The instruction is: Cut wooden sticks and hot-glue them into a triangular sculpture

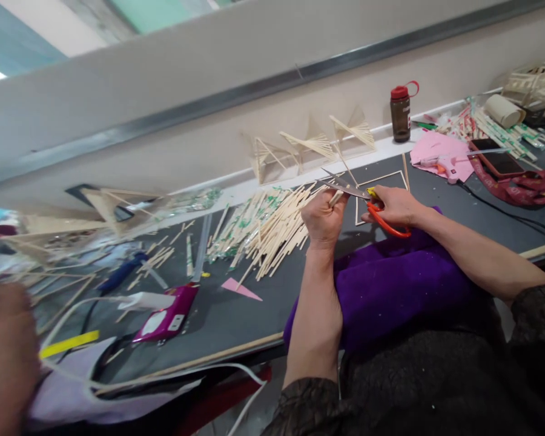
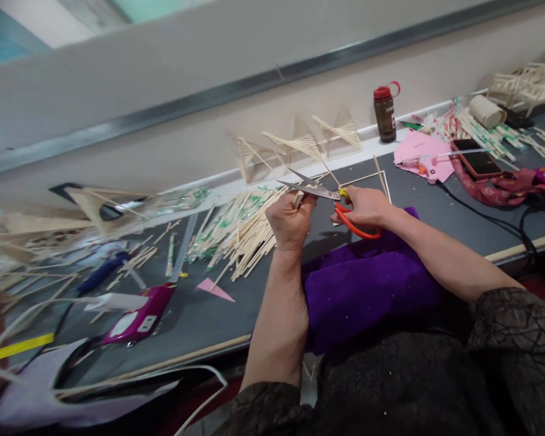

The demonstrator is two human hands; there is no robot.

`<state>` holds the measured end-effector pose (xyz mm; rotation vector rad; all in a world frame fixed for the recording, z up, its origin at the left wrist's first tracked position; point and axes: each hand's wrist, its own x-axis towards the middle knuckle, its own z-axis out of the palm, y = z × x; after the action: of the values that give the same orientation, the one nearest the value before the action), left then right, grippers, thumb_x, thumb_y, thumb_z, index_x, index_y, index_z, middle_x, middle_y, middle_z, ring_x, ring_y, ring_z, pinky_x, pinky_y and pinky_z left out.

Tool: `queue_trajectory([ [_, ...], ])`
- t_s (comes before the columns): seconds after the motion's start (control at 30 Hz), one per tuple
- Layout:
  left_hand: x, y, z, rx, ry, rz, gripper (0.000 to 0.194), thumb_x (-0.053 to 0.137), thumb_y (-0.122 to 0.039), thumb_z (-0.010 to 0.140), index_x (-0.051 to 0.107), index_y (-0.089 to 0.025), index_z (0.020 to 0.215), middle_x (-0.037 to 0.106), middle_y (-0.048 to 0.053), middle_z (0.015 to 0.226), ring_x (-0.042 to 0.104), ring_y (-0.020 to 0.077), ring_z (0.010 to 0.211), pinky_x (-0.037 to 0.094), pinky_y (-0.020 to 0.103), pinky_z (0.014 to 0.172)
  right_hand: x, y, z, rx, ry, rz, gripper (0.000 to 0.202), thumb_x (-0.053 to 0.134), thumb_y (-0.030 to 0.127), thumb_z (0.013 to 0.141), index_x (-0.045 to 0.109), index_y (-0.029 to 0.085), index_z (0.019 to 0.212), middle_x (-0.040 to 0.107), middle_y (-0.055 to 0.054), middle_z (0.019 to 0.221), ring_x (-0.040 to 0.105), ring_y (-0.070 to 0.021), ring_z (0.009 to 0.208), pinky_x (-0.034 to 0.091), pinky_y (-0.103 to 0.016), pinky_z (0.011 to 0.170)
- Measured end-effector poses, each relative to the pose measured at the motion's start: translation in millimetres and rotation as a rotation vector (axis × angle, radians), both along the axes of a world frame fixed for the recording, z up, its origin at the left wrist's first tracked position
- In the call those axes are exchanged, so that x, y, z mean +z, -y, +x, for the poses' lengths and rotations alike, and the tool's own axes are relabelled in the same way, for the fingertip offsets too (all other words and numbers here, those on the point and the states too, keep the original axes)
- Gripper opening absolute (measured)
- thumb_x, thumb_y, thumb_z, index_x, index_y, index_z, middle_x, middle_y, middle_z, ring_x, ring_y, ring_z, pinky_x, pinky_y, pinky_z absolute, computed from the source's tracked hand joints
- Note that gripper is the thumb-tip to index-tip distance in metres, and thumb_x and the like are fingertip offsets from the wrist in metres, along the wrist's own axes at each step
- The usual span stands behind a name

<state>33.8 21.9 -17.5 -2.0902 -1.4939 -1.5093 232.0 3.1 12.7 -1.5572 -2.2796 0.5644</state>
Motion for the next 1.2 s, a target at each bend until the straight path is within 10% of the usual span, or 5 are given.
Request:
queue_trajectory([
  [0.57,4.0,2.1,-8.2,-0.199,-0.103,0.082,0.032,0.062,-0.043,0.096,0.078,-0.02,0.081,0.081,0.008,0.09,0.077,0.0196,0.084,0.054,0.027,0.073,-5.3,-3.8,3.2,0.045,-0.007,0.028,0.039,0.067,0.051,0.083,0.059,0.021,0.106,0.071,-0.007,0.107,0.066,-0.0225,0.089,0.039,-0.029,0.066],
  [1.2,3.0,3.1,-4.5,-0.133,-0.158,0.072,0.028,0.064,-0.041,0.095,0.078,-0.021,0.081,0.079,0.006,0.08,0.074,0.0177,0.074,0.049,0.025,0.066,-5.4,-3.9,3.3,0.048,-0.008,-0.022,0.024,0.062,0.037,0.081,0.058,0.02,0.098,0.072,-0.005,0.093,0.058,-0.019,0.075,0.035,-0.027,0.062],
])
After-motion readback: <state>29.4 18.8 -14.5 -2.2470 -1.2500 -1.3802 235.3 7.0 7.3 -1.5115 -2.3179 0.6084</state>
